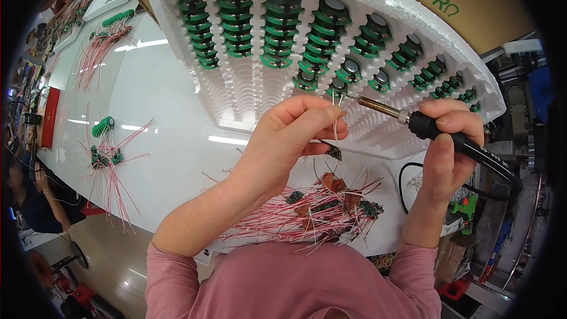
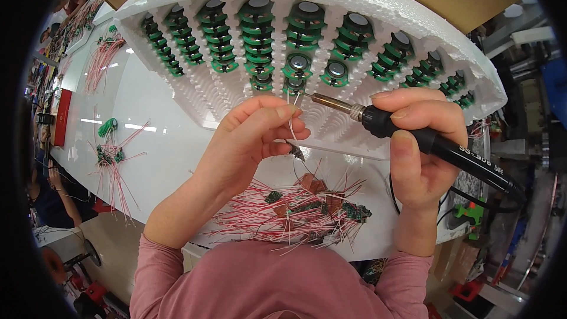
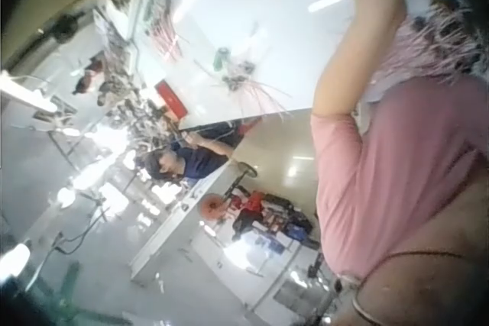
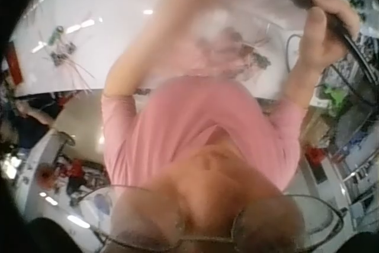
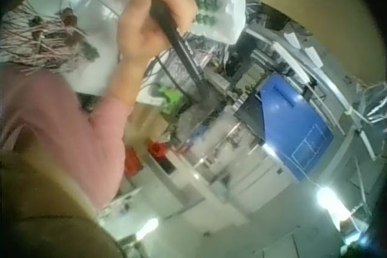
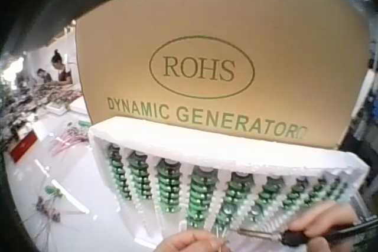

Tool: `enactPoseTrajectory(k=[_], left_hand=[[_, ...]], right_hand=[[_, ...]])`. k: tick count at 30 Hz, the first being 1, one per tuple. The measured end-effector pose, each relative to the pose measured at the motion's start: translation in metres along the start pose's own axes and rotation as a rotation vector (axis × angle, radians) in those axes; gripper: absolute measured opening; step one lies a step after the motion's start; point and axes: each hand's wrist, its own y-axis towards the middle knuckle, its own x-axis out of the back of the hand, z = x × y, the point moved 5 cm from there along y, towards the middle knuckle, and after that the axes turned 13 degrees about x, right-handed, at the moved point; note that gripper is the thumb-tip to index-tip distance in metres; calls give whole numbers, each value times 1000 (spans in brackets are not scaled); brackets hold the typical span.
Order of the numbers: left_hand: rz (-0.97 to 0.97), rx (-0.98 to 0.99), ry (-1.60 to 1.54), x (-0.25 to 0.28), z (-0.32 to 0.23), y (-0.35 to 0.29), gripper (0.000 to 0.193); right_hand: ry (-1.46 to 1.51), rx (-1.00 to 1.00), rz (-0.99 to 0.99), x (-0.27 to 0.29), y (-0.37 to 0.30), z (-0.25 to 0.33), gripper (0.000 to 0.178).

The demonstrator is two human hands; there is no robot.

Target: The person solders wires to electronic components in a tray using a soldering iron, then sorts the wired components on the table by hand.

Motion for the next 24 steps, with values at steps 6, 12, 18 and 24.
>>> enactPoseTrajectory(k=[6, 12, 18, 24], left_hand=[[-3, -8, 16, 1, 1, 0, 16], [-24, -41, 28, 1, 1, -1, 19], [-48, -125, 63, 0, -3, -4, 18], [-17, -105, -30, 2, 6, -2, 18]], right_hand=[[-24, -3, -35, 3, 2, 2, 20], [-33, -7, -23, 1, 8, 6, 20], [-77, 18, -5, -5, 16, 10, 19], [-61, 21, 16, -8, 20, 9, 18]])
